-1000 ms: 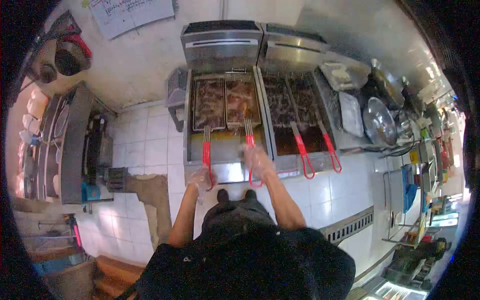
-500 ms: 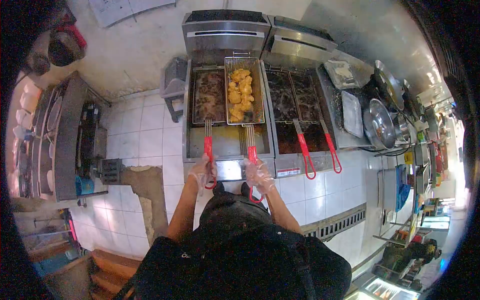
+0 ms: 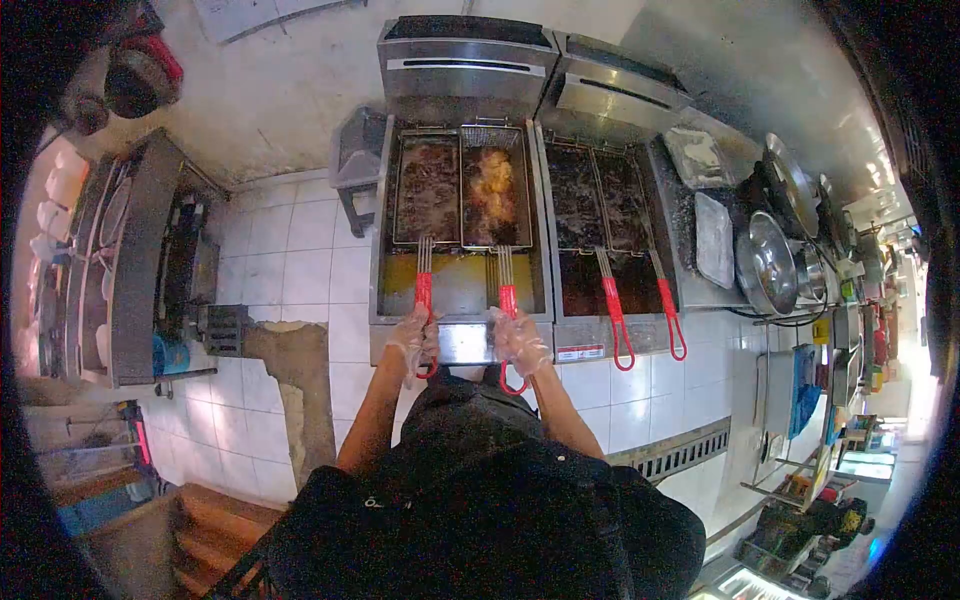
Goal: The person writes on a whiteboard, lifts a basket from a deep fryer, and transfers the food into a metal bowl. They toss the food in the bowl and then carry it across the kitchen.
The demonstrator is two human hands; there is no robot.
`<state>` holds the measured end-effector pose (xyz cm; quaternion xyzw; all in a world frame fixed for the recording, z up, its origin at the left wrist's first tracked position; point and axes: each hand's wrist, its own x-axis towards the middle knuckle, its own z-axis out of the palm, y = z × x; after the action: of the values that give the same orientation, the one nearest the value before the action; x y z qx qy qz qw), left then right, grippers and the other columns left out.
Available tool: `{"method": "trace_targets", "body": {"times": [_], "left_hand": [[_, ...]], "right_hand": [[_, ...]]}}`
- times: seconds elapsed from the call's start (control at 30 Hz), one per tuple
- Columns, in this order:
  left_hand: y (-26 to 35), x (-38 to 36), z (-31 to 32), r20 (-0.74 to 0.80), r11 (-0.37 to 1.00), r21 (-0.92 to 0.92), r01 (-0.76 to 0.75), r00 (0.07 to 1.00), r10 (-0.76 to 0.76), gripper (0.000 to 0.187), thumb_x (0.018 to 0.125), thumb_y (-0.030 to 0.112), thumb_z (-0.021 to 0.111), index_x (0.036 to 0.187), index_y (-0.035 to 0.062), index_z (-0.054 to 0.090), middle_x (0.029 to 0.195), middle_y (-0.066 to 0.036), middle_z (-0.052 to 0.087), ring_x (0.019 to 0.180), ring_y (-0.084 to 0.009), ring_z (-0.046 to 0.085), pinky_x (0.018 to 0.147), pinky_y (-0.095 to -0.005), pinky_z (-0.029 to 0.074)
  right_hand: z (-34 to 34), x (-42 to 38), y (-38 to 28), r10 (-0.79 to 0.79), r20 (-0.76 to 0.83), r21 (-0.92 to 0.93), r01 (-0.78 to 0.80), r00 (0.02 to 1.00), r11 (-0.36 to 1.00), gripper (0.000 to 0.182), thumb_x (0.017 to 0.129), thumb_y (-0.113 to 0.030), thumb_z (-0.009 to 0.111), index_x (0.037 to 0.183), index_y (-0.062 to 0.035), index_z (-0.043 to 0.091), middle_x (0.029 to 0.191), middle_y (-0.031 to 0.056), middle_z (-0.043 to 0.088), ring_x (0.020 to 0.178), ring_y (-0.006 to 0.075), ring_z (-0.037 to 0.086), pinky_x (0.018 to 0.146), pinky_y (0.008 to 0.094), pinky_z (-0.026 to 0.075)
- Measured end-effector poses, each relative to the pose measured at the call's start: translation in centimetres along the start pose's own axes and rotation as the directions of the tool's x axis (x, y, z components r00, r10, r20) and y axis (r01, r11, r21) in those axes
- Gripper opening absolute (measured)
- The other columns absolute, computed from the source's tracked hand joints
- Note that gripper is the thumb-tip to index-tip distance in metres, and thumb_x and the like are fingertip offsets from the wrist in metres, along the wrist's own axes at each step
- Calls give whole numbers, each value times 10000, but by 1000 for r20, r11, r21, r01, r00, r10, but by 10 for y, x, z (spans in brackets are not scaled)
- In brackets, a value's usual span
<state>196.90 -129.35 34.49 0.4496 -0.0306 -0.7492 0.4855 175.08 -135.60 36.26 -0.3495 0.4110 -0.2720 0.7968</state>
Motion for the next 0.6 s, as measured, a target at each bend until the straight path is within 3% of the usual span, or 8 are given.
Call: {"method": "trace_targets", "body": {"times": [0.17, 0.23, 0.27, 0.33, 0.43, 0.6], "left_hand": [[4, -7, 9, -26, 1000, 13, -12, 1000, 13, 420, 763, 498, 507, 885, 97, 500, 508, 40, 363, 385, -102, 312, 378, -258, 273], [5, -4, 9, -32, 1000, 7, -4, 999, 4, 417, 763, 495, 509, 884, 96, 501, 508, 40, 362, 384, -104, 312, 378, -260, 275], [4, -3, 7, -37, 1000, 5, 9, 999, -9, 414, 763, 492, 512, 884, 96, 502, 507, 39, 362, 383, -105, 312, 378, -262, 276], [2, 2, 1, 5, 1000, -21, 15, 1000, -15, 410, 766, 489, 510, 881, 95, 503, 507, 38, 363, 384, -106, 314, 378, -265, 277], [1, 1, 3, 43, 1000, -27, 0, 999, 1, 407, 769, 482, 510, 882, 91, 504, 506, 35, 365, 388, -110, 321, 381, -268, 283], [-3, 6, 0, -9, 998, -58, 18, 1000, -19, 428, 767, 479, 515, 906, 75, 500, 508, 30, 372, 398, -116, 339, 401, -271, 308]], "right_hand": [[7, -21, -1, -62, -56, -204, 49, 997, 978, 192, 828, -225, 508, 969, -95, 501, 596, -43, 460, 466, 59, 435, 380, 184, 336], [18, -26, -4, -63, -276, -241, -5, 959, 970, 169, 795, -252, 575, 771, -100, 505, 516, -57, 406, 417, 72, 402, 342, 226, 308], [17, -29, -4, -60, -275, -241, -9, 960, 970, 169, 795, -252, 575, 771, -100, 505, 516, -57, 406, 417, 72, 402, 342, 226, 308], [14, -33, -4, -47, -153, -42, 41, 987, 998, 174, 793, -242, 578, 811, -79, 520, 523, -56, 415, 437, 68, 412, 352, 215, 313], [15, -31, -4, -31, -160, -10, 29, 987, 1000, 186, 797, -246, 572, 796, -70, 512, 507, -49, 409, 416, 69, 399, 342, 220, 311], [20, -32, -10, -43, -154, -157, 18, 987, 987, 238, 813, -297, 542, 860, -67, 508, 476, -27, 408, 347, 81, 368, 298, 228, 304]]}}
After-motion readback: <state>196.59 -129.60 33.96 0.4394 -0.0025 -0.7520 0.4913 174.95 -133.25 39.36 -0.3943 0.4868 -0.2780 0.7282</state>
